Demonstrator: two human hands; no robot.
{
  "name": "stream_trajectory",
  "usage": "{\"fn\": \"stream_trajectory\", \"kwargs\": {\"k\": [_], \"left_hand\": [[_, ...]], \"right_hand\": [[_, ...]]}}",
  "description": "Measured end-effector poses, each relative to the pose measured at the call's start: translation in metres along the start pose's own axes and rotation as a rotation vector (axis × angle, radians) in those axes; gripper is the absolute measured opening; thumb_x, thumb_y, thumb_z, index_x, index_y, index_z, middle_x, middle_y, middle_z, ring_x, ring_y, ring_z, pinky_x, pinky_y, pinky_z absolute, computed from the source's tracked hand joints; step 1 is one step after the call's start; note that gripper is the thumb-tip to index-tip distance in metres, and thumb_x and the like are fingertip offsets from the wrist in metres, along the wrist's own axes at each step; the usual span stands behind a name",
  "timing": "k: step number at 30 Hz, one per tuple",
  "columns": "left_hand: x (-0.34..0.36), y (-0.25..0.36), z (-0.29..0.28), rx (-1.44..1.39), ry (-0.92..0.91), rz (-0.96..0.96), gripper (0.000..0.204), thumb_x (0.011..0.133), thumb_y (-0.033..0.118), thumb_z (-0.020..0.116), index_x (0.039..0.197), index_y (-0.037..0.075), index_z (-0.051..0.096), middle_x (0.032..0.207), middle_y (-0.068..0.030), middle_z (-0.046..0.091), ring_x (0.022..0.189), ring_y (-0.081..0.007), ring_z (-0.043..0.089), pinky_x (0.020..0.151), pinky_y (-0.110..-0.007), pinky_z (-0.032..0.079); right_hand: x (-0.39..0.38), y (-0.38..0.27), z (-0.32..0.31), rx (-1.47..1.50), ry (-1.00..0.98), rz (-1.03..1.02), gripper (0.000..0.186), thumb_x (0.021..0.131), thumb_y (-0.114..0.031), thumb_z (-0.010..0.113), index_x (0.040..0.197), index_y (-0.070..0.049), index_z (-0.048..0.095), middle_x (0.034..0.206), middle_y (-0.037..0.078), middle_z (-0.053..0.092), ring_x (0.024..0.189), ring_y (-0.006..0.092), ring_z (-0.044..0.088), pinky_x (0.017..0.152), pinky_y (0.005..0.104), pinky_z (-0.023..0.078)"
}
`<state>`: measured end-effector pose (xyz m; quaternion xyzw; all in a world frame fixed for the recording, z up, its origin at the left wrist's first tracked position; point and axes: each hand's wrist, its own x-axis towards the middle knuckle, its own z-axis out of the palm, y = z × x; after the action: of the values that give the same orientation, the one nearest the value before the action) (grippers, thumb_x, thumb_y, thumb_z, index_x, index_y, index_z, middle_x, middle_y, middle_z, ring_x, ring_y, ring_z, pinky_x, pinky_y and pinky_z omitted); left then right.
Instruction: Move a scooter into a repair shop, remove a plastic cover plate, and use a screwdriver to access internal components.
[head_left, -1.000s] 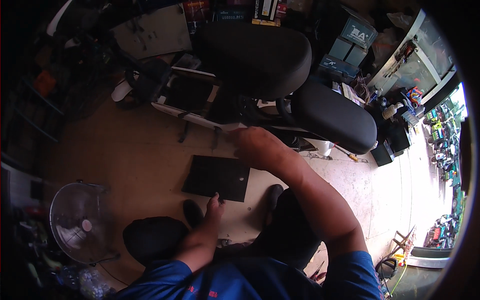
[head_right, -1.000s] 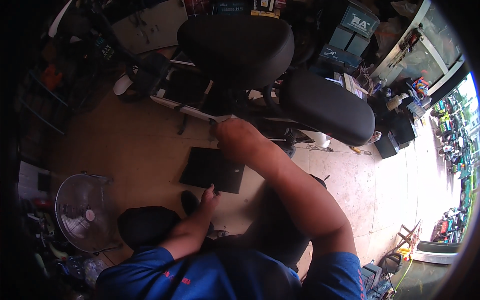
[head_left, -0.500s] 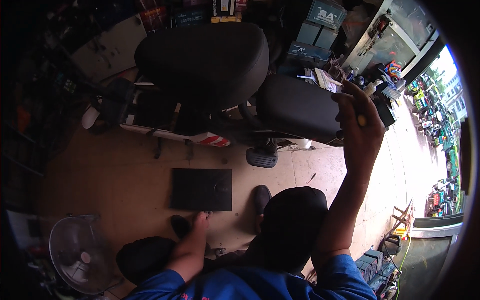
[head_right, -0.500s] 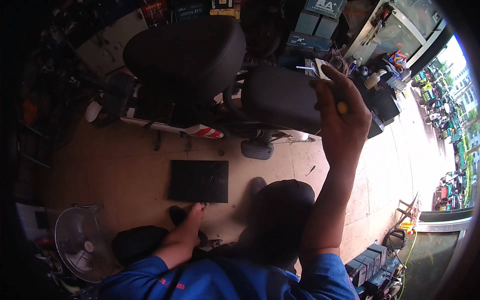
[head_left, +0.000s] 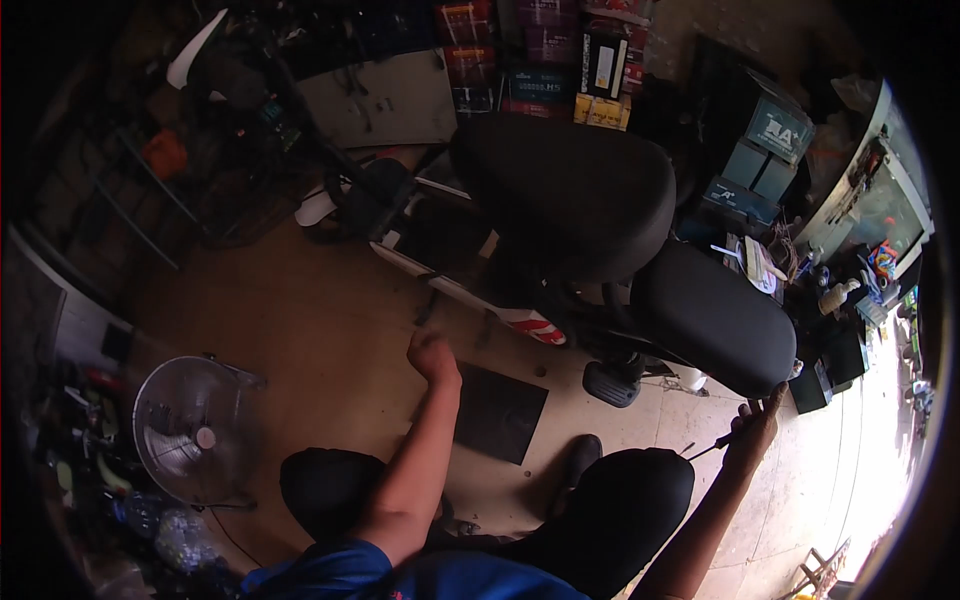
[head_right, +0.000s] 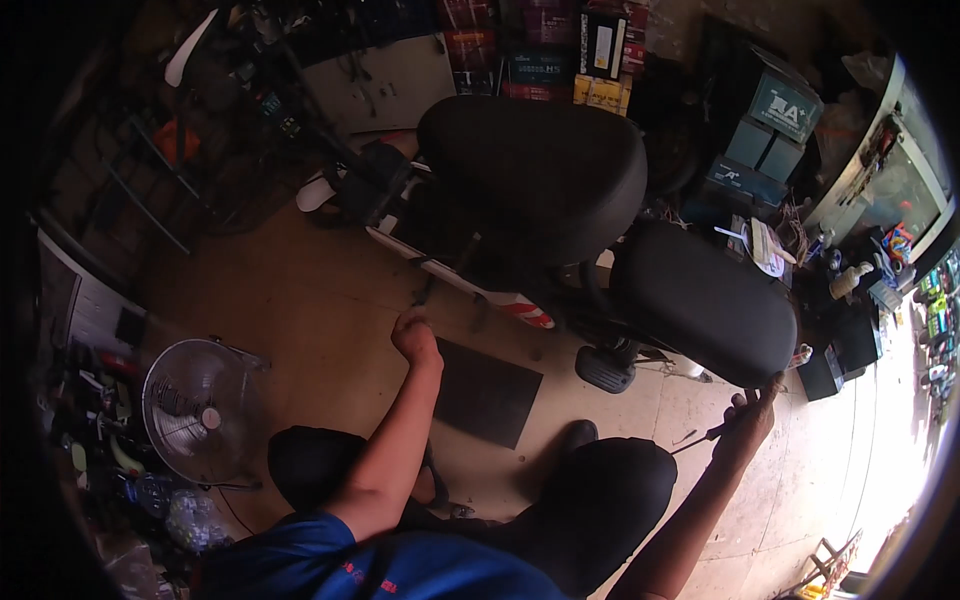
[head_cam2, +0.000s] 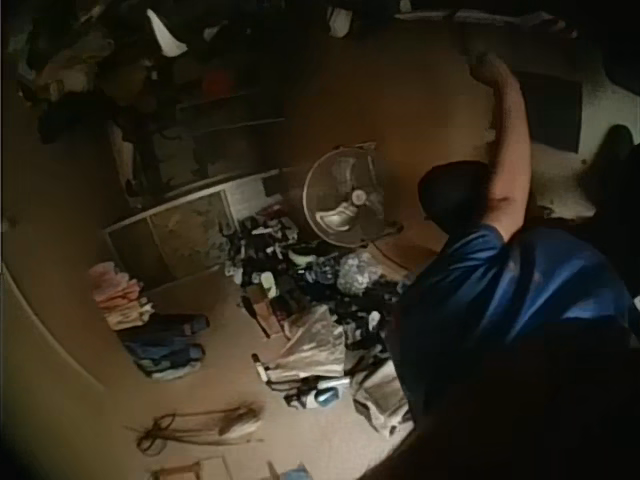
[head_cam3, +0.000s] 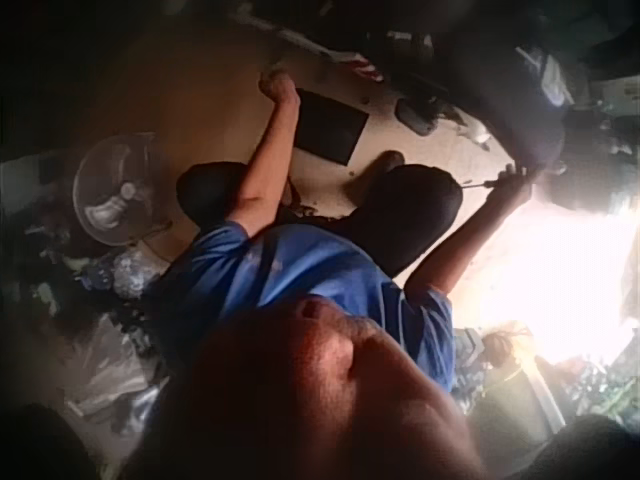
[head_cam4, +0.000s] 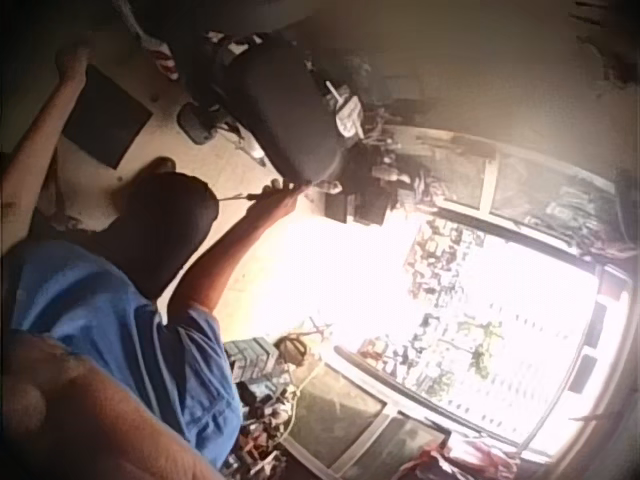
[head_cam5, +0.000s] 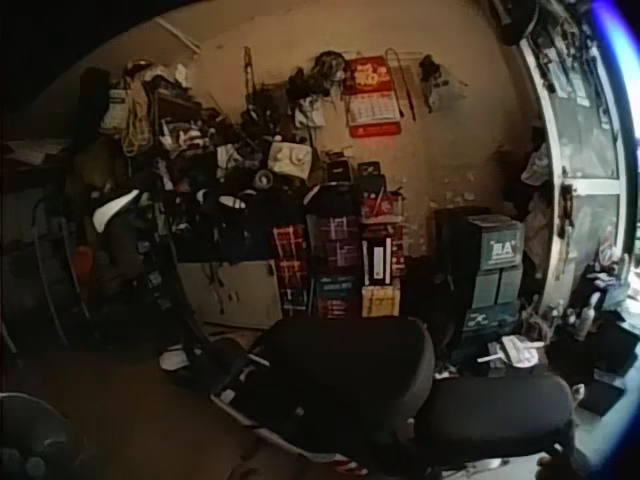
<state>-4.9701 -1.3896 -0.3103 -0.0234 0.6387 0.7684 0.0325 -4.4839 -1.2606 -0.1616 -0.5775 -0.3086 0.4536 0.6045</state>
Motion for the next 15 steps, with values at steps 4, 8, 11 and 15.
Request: {"fn": "stream_trajectory", "kwargs": {"k": [4,8,11,15], "left_hand": [[0.012,0.202,0.044,-0.225,-0.134,0.521,0.028,0.089,-0.005,0.042,0.098,-0.001,0.068,0.072,0.0027,0.049,0.067,-0.0082,0.044,0.062,-0.024,0.034],[0.015,0.377,0.025,-0.06,-0.023,1.246,0.019,0.094,0.007,0.053,0.106,0.003,0.067,0.072,0.0012,0.057,0.064,-0.0087,0.048,0.062,-0.023,0.04],[0.0,0.45,0.029,0.356,0.158,1.371,0.03,0.093,0.03,0.065,0.113,0.007,0.068,0.074,-0.0047,0.067,0.065,-0.0167,0.062,0.061,-0.028,0.047],[0.026,0.479,0.048,1.066,0.173,1.419,0.073,0.087,0.074,0.054,0.13,0.015,0.065,0.082,-0.0143,0.074,0.084,-0.0316,0.072,0.071,-0.041,0.055]], "right_hand": [[0.007,0.003,0.005,-0.042,-0.06,-0.024,0.064,0.09,-0.067,0.062,0.101,-0.003,0.062,0.068,0.0,0.047,0.051,0.0046,0.039,0.044,0.0191,0.028],[0.002,0.0,0.011,0.042,-0.079,-0.013,0.068,0.09,-0.067,0.062,0.107,-0.001,0.063,0.07,0.001,0.048,0.052,0.0051,0.04,0.042,0.0189,0.029],[0.0,-0.005,0.017,0.043,-0.061,0.17,0.069,0.089,-0.066,0.064,0.113,-0.001,0.063,0.075,0.003,0.052,0.055,0.0056,0.044,0.042,0.0183,0.031],[0.01,0.003,0.028,0.225,-0.123,0.297,0.068,0.083,-0.064,0.073,0.114,-0.005,0.06,0.086,0.004,0.06,0.06,0.0063,0.05,0.042,0.0172,0.032]]}}
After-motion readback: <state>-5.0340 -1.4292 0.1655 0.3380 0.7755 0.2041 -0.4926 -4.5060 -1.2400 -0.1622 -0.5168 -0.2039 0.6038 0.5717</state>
